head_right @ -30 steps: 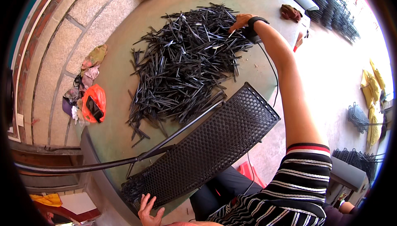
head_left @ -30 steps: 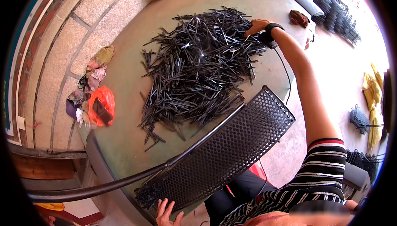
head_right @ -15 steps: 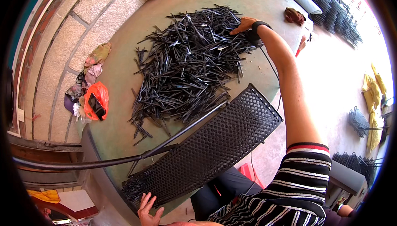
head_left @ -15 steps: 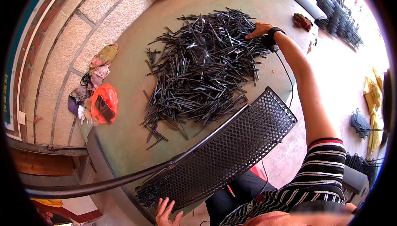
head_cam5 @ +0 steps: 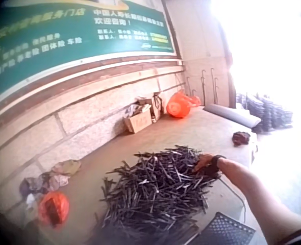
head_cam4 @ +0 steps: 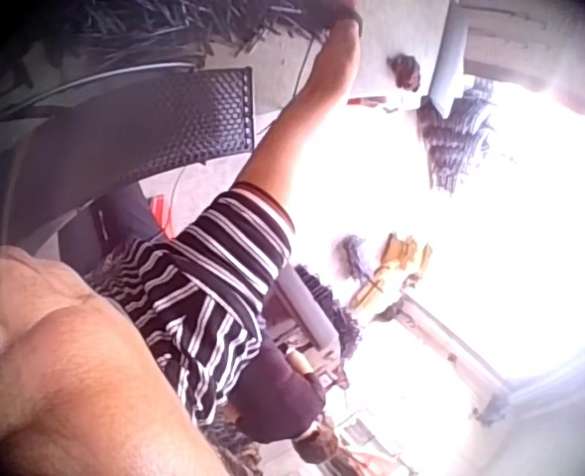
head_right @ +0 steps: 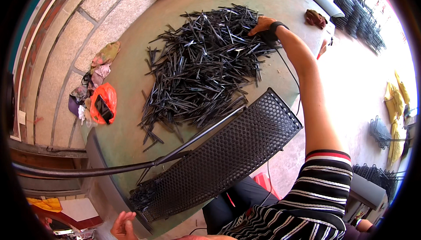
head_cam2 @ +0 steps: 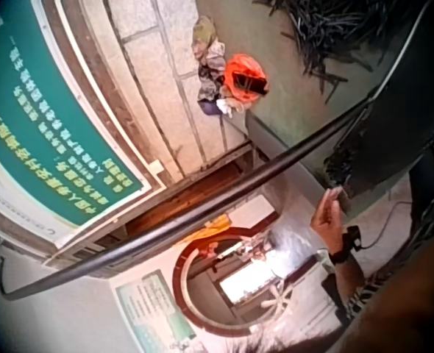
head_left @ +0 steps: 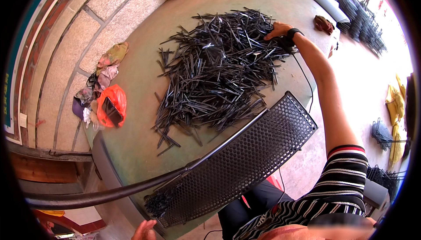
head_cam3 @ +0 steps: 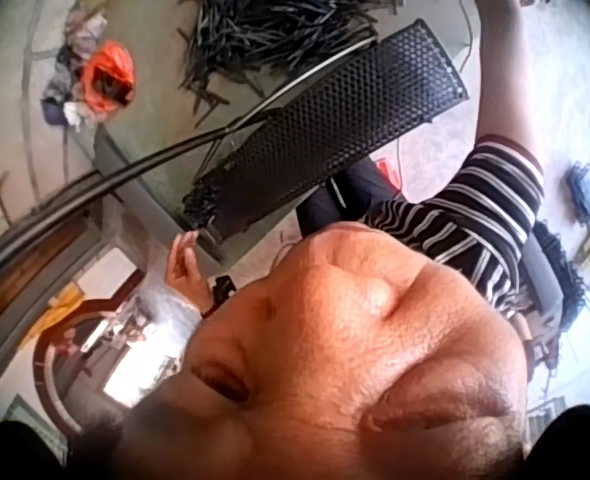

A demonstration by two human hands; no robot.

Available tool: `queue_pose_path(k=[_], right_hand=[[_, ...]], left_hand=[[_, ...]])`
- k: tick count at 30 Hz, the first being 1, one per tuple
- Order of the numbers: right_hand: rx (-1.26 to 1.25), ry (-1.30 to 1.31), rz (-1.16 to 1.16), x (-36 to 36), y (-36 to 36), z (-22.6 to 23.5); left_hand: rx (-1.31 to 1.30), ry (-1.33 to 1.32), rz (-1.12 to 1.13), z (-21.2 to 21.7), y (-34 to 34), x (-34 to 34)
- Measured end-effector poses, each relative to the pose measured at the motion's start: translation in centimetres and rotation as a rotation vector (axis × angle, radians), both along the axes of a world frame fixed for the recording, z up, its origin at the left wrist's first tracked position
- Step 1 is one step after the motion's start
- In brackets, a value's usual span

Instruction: The person inserts black bristle bundles into a perforated metal base. They pick up bundles from a pile on the table and push them into the holes of the base one by one. The person occasionally gathers more bristles from the pile to continue the assembly process.

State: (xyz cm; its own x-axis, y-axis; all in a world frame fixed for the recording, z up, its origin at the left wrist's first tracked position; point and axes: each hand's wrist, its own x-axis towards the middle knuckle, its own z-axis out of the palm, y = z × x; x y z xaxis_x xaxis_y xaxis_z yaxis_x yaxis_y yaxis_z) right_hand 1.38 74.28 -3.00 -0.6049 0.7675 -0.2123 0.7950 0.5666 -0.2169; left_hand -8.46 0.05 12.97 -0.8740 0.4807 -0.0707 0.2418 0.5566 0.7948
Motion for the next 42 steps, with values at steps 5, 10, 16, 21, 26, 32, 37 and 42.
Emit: queue_pose_path(k=[5,10,16,21,26,32,37,42], right_hand=[[-0.121,-0.007,-0.046,0.0,-1.2,1.1],[-0.196,-0.064,-0.043,-0.5,-1.3,1.6],[-0.021,0.152,0.015,-0.6,-2.3,0.8],[0.067,0.046,0.031,-0.9,-1.6,-0.5],[0.024,0.06,0.012,-0.6,-0.7,-2.1],[0.083,0.108,0.08,-1.5,0.5,-3.1],[-0.018,0.04,0.007,-1.1,-2.2,-0.2],[-0.013,0.106,-0.039,-1.5,-3.4,0.0]], left_hand=[[0.064,0.016,0.003,0.6,0.6,-0.7],[0.103,-0.001,0.013,0.6,0.4,-1.0],[0.108,-0.022,0.015,0.6,-0.3,-1.2],[0.066,-0.028,0.001,0.9,-0.3,-1.6],[0.117,0.026,-0.075,1.7,0.6,-1.9],[0.324,-0.045,-0.09,3.2,-1.3,-2.0],[0.488,0.024,-0.136,2.9,-1.1,-2.7],[0.569,0.024,-0.274,4.1,2.4,-4.7]])
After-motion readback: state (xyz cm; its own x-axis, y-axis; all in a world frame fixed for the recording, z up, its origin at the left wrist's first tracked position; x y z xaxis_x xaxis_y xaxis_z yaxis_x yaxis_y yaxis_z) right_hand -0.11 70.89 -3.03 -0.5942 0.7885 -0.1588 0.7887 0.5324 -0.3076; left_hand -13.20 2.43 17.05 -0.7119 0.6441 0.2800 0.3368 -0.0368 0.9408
